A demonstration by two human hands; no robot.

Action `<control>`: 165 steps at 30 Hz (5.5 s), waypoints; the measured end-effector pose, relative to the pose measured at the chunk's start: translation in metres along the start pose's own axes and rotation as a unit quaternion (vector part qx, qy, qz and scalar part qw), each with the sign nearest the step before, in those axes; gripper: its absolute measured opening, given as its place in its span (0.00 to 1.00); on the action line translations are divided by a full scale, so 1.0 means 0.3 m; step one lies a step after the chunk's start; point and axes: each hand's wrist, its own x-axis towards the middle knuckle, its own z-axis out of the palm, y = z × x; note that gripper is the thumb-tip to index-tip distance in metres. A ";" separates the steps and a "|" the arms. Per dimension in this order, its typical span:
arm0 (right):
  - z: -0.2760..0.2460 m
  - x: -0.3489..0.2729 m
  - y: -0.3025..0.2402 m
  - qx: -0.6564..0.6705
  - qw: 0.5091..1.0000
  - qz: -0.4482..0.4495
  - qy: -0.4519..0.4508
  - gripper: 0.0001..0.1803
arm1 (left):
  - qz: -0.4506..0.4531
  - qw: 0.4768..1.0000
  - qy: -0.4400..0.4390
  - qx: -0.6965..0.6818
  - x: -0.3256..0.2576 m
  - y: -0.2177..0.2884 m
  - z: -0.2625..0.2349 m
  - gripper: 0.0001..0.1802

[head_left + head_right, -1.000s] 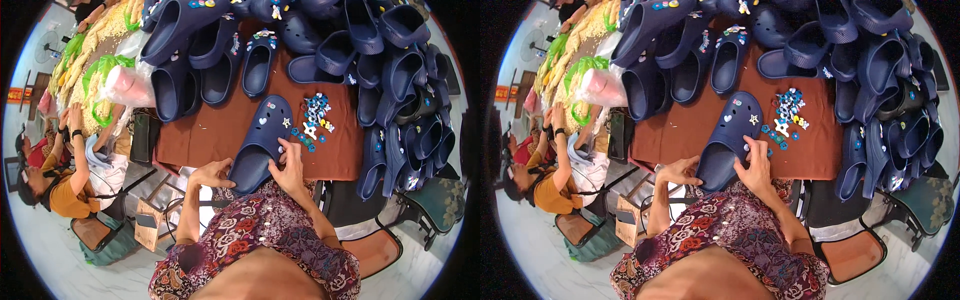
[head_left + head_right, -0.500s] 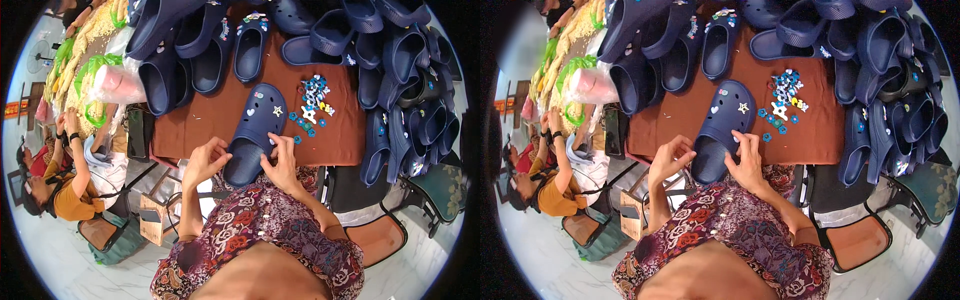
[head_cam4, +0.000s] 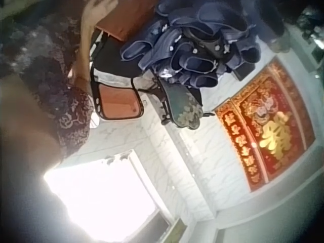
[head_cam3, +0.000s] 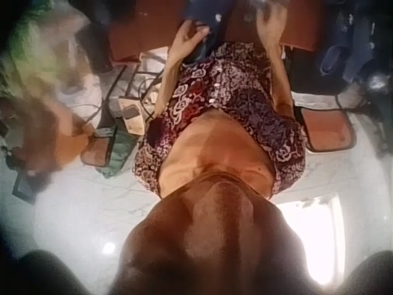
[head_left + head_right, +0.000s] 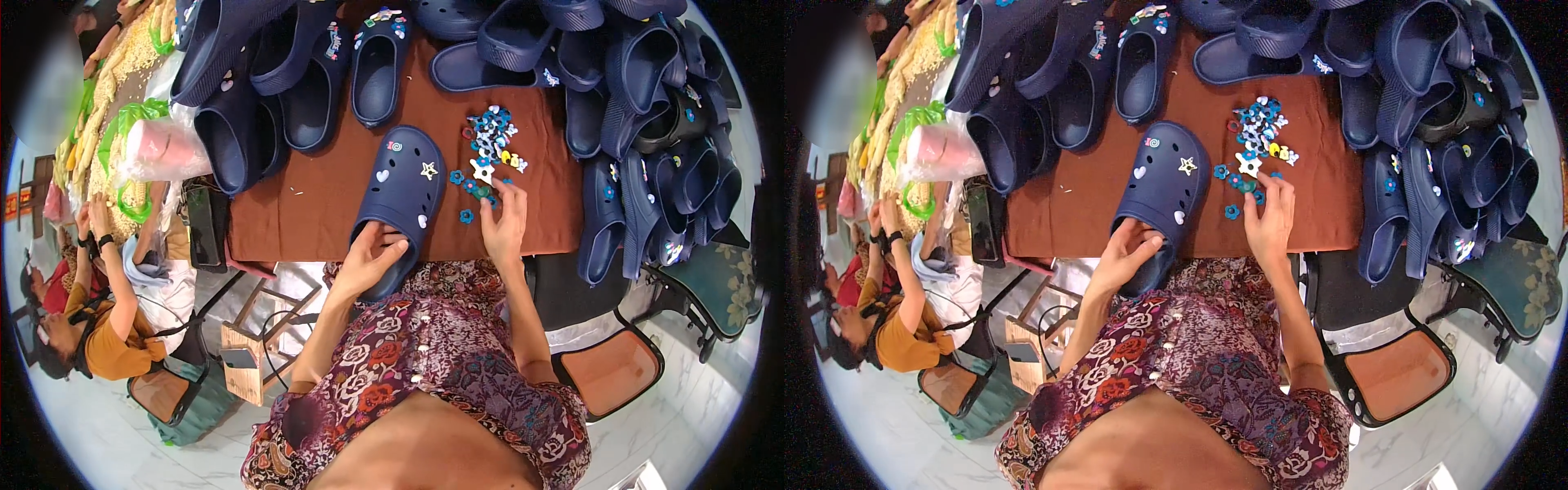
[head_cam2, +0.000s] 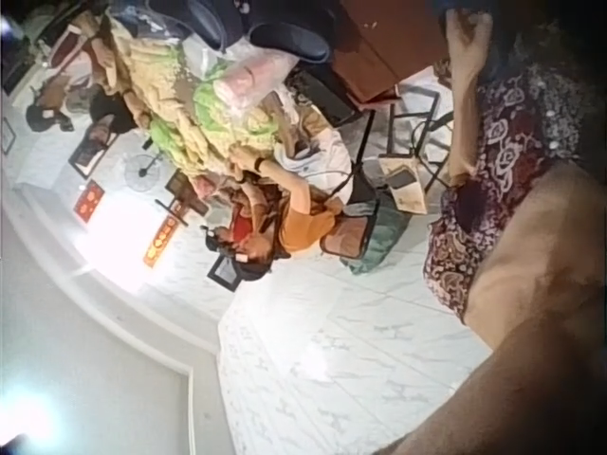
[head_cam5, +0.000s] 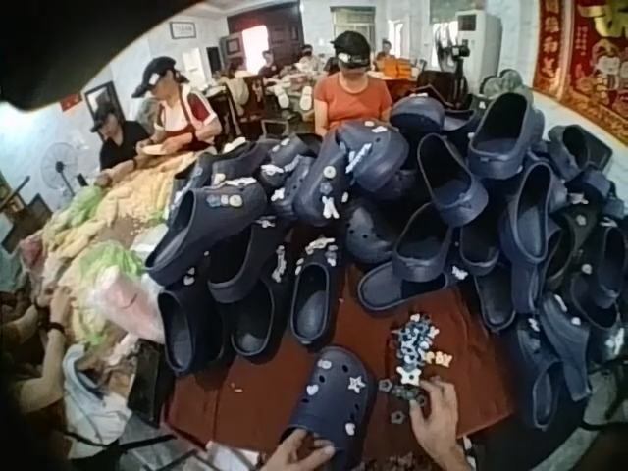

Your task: Attaching decorative charms and accessories to blue clog-style shoes at a work table.

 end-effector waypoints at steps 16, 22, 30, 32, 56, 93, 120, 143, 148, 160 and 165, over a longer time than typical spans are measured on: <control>0.026 0.016 0.002 0.029 0.998 0.000 -0.056 0.12 | -0.004 0.985 0.092 -0.148 0.089 -0.039 0.065 0.22; 0.037 0.103 0.008 0.021 1.000 0.003 -0.008 0.13 | -0.006 0.985 0.085 -0.150 0.096 -0.050 0.060 0.25; 0.062 0.133 -0.010 -0.063 0.991 -0.039 -0.108 0.12 | 0.001 0.986 0.089 -0.140 0.103 -0.077 0.052 0.26; 0.059 0.141 -0.009 -0.050 0.994 -0.034 -0.089 0.12 | -0.001 0.986 0.092 -0.139 0.102 -0.082 0.050 0.26; 0.028 0.228 0.056 -0.049 0.993 -0.079 -0.073 0.10 | 0.005 0.986 0.103 -0.130 0.096 -0.067 0.056 0.25; 0.061 0.084 -0.176 0.230 0.955 -0.063 -0.178 0.12 | -0.082 0.951 0.019 -0.298 0.146 -0.043 0.031 0.27; 0.122 -0.006 -0.153 0.366 0.908 0.146 -0.144 0.10 | -0.067 0.950 0.018 -0.305 0.152 -0.073 0.031 0.27; 0.015 0.153 -0.030 -0.004 0.984 -0.013 -0.176 0.12 | 0.017 0.889 0.013 -0.458 0.194 -0.025 0.026 0.37; 0.016 0.164 -0.020 0.028 0.983 -0.006 -0.179 0.14 | 0.018 0.881 0.022 -0.472 0.196 -0.013 0.041 0.39; -0.011 0.197 -0.064 0.105 0.982 0.033 -0.153 0.10 | 0.013 0.857 0.035 -0.514 0.193 0.008 0.060 0.42; 0.065 0.254 -0.121 0.299 0.929 0.129 -0.177 0.11 | 0.020 0.862 0.043 -0.505 0.196 0.004 0.067 0.43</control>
